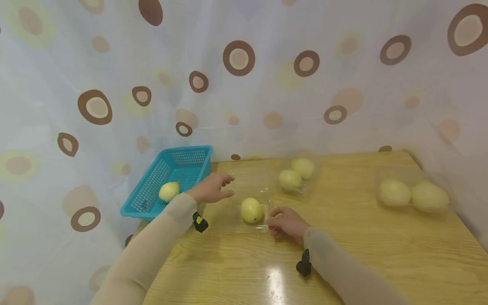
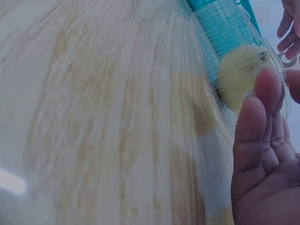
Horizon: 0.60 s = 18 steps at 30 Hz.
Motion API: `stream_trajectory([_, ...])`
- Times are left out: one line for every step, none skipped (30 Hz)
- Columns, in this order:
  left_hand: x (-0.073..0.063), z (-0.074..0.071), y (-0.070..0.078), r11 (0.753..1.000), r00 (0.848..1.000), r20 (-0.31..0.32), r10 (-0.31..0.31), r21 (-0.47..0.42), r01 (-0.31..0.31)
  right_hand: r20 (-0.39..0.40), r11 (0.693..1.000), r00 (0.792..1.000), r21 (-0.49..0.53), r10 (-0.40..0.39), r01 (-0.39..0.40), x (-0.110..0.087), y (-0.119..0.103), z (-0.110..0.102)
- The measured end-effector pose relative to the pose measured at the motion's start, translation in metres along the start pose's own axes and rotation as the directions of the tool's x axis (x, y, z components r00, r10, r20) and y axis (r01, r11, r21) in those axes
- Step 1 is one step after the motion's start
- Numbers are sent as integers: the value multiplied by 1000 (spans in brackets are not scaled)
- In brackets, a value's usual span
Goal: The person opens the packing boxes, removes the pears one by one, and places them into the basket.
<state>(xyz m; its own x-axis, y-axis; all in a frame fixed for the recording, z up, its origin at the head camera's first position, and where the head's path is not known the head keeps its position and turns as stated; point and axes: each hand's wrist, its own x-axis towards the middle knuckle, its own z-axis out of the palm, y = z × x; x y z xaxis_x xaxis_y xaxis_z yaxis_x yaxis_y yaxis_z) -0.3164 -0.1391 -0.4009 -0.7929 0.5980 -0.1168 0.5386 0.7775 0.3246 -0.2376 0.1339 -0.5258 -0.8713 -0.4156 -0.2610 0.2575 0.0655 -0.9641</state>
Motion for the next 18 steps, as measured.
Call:
stream_trajectory([1,3,3,1000,1000,10,6,0,-6,-2,1000,1000,0,0,0,0,0,0])
stream_trajectory([2,6,4,1000,1000,17,9,7,-9,-4,1000,1000,-1,-1,1,0,0,0])
stream_trajectory([3,9,6,1000,1000,26,11,10,-11,-7,1000,1000,-4,-1,1,0,1,0])
stream_trajectory([4,12,7,1000,999,35,9,12,-10,-9,1000,1000,-5,1,-1,0,1,0])
stream_trajectory([5,15,8,1000,999,45,9,18,-10,-11,1000,1000,-6,3,-3,0,1,0])
stream_trajectory([6,17,8,1000,999,53,10,24,-11,-13,1000,1000,-8,4,-4,0,1,0])
stream_trajectory([7,20,9,999,998,60,14,34,-16,-11,1000,1000,-13,0,0,0,1,0])
stream_trajectory([7,22,9,999,998,67,21,42,-23,-12,1000,1000,-14,1,-2,0,1,0])
stream_trajectory([8,23,10,998,997,75,27,46,-31,-13,1000,1000,-15,2,-2,-1,1,0])
stream_trajectory([8,25,10,998,996,80,35,55,-40,-12,1000,1000,-13,2,-2,-1,1,0])
stream_trajectory([9,27,10,997,996,83,44,62,-49,-11,1000,1000,-14,1,-1,-1,1,0])
stream_trajectory([9,29,10,996,995,85,53,72,-60,-11,1000,1000,-14,1,-1,-1,0,0])
stream_trajectory([10,31,10,994,994,88,63,85,-70,-11,1000,1000,-14,1,-1,-1,0,1])
stream_trajectory([11,33,10,993,994,89,68,89,-76,-11,1000,1000,-11,3,-3,-1,0,1])
stream_trajectory([11,35,10,992,993,87,74,96,-82,-10,1000,1000,-11,4,-4,-1,-1,1])
stream_trajectory([12,37,10,991,993,86,78,104,-87,-7,1000,1000,-14,2,-3,-1,-1,1])
stream_trajectory([12,39,10,990,993,83,83,109,-92,-3,1000,1000,-18,0,0,-1,-1,1])
stream_trajectory([13,40,11,988,993,83,88,117,-97,-1,1000,1000,-18,-1,1,-1,-1,1])
